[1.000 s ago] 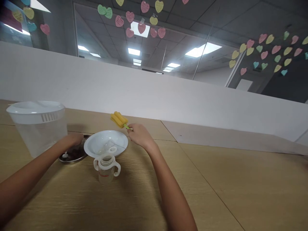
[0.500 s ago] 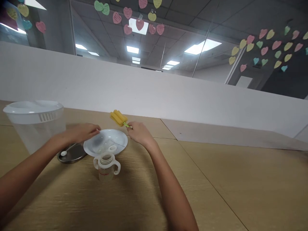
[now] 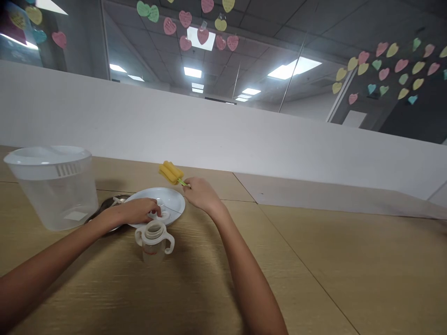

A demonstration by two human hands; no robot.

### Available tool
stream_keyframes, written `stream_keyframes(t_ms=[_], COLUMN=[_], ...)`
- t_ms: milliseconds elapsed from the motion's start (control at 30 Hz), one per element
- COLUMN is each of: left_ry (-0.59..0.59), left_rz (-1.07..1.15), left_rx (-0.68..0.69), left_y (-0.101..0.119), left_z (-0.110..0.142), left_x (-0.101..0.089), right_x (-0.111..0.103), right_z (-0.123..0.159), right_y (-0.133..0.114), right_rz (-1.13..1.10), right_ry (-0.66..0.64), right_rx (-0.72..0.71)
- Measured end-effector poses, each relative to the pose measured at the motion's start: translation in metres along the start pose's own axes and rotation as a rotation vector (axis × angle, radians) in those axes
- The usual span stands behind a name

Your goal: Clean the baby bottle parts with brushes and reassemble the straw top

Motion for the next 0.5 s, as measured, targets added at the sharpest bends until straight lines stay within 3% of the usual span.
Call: stream_keyframes(t_ms=[500], left_ry=[0.065], left_rz=[0.011], left_rx=[-0.077], left_y=[0.0041], left_z=[-0.0033], left_x=[-0.0013], right_x=[0.0032], right_z=[-0.0003], right_y=[-0.0003], right_rz=[0.025], right_ry=[-0.017], right_rx=[-0.014])
Point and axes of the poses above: each hand's wrist, its own z-axis away from the middle knuckle, its own x-axis out of the palm, y = z × x, the point moved 8 cm from there along -z, towards the middle knuckle, and after that the axes turned 15 degrees about -z, right-handed, at the moved point
